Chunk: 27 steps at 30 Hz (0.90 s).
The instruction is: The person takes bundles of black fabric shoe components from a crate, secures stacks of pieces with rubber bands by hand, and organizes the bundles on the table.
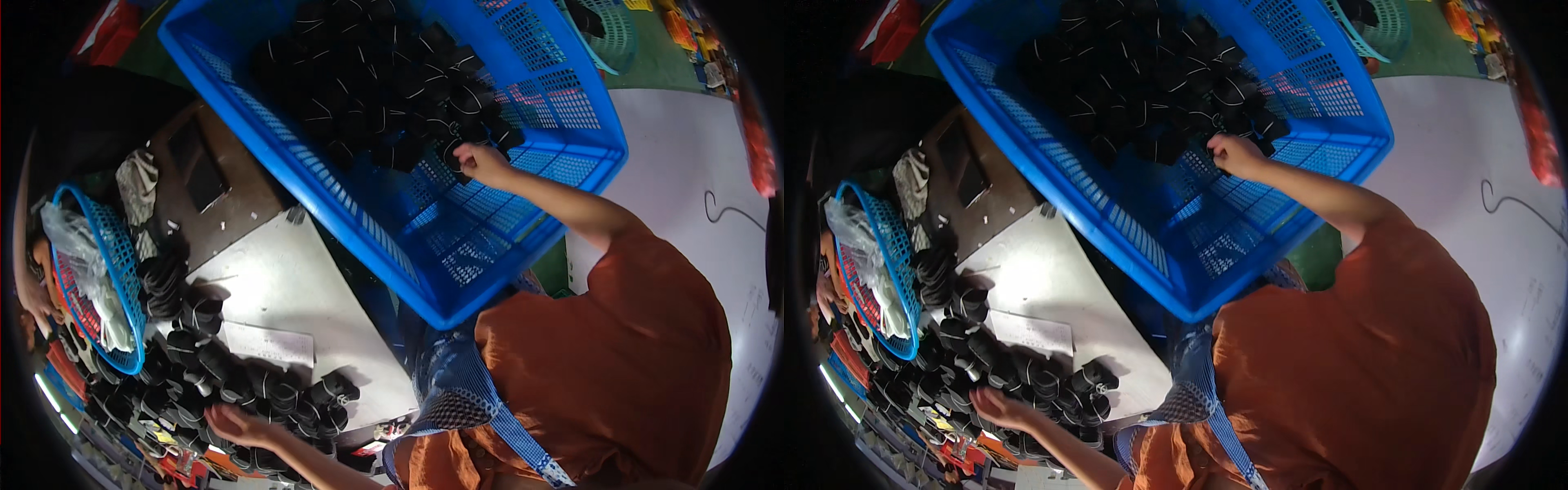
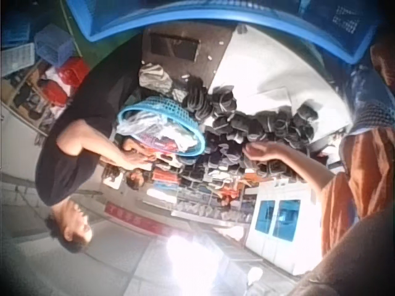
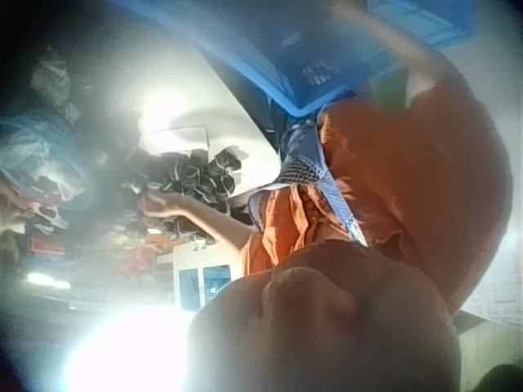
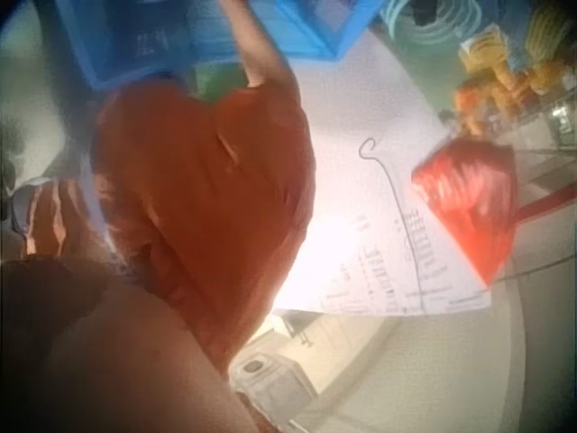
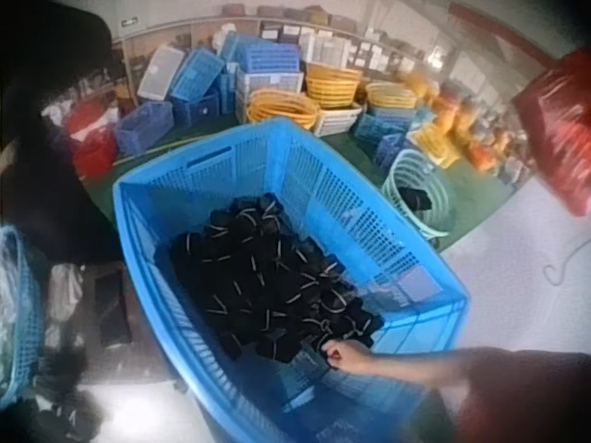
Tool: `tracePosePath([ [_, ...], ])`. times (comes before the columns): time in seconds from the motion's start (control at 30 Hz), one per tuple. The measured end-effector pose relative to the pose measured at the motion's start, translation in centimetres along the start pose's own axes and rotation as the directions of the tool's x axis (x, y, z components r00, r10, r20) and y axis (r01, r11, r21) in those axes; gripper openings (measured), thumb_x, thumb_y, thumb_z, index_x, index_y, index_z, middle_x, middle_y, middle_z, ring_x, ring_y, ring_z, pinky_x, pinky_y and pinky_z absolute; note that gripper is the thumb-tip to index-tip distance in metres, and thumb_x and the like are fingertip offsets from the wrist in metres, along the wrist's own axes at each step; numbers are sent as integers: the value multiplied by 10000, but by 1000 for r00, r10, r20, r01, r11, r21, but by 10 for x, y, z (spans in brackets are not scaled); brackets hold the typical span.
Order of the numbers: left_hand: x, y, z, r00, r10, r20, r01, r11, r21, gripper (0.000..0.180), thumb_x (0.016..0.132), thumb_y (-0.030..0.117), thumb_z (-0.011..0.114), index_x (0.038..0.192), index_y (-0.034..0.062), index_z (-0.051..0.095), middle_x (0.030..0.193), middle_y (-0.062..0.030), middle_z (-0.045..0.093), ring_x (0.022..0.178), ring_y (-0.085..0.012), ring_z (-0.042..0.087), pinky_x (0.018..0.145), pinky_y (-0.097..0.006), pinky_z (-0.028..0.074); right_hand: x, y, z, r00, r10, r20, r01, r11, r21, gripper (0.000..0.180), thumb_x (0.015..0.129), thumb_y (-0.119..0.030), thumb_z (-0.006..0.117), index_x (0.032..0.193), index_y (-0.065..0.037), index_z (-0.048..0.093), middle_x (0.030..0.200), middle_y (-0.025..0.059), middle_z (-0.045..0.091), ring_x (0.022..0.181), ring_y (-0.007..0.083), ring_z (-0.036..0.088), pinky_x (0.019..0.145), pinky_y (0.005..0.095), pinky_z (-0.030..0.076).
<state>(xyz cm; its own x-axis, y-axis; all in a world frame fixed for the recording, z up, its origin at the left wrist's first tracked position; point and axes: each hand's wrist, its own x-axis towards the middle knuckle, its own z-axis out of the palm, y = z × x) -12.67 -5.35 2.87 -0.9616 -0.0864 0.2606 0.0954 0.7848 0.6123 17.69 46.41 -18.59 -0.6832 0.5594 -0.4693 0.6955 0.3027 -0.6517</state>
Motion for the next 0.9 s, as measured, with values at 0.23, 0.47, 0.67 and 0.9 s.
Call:
tracePosePath([
  [0.23,-158,196,168,584,480,655,-265,875,-404,440,754,-125,575,1179,-22,525,1056,-127,597,725,-141,559,560,-218,425,182,82,2,954,175,-242,-270,852,-448,536,755,-213,702,1216,-33,496,1267,186,494,1156,357,503,910,426,474],
  [0.47,-175,216,195,471,615,632,-526,771,-359,548,735,-10,662,1237,-68,450,867,-102,669,651,-190,581,551,-286,448,248,101,50,804,235,-547,-559,614,-558,853,741,-308,702,1383,62,280,1326,160,424,1183,319,463,948,423,414],
  [0.67,-177,219,200,489,608,626,-479,787,-389,515,710,-30,661,1196,-65,493,841,-93,666,629,-185,567,539,-278,449,218,79,-15,925,172,-339,-355,708,-611,873,769,-381,636,1407,76,253,1182,245,557,1127,363,517,957,429,408],
  [0.9,-172,222,202,544,553,631,-388,833,-396,486,729,13,705,1185,-16,539,952,-139,642,776,-258,628,664,-326,517,85,-41,-87,992,-95,-81,107,981,162,756,823,-253,528,1452,13,202,1343,278,445,1257,369,448,1056,377,330],
])
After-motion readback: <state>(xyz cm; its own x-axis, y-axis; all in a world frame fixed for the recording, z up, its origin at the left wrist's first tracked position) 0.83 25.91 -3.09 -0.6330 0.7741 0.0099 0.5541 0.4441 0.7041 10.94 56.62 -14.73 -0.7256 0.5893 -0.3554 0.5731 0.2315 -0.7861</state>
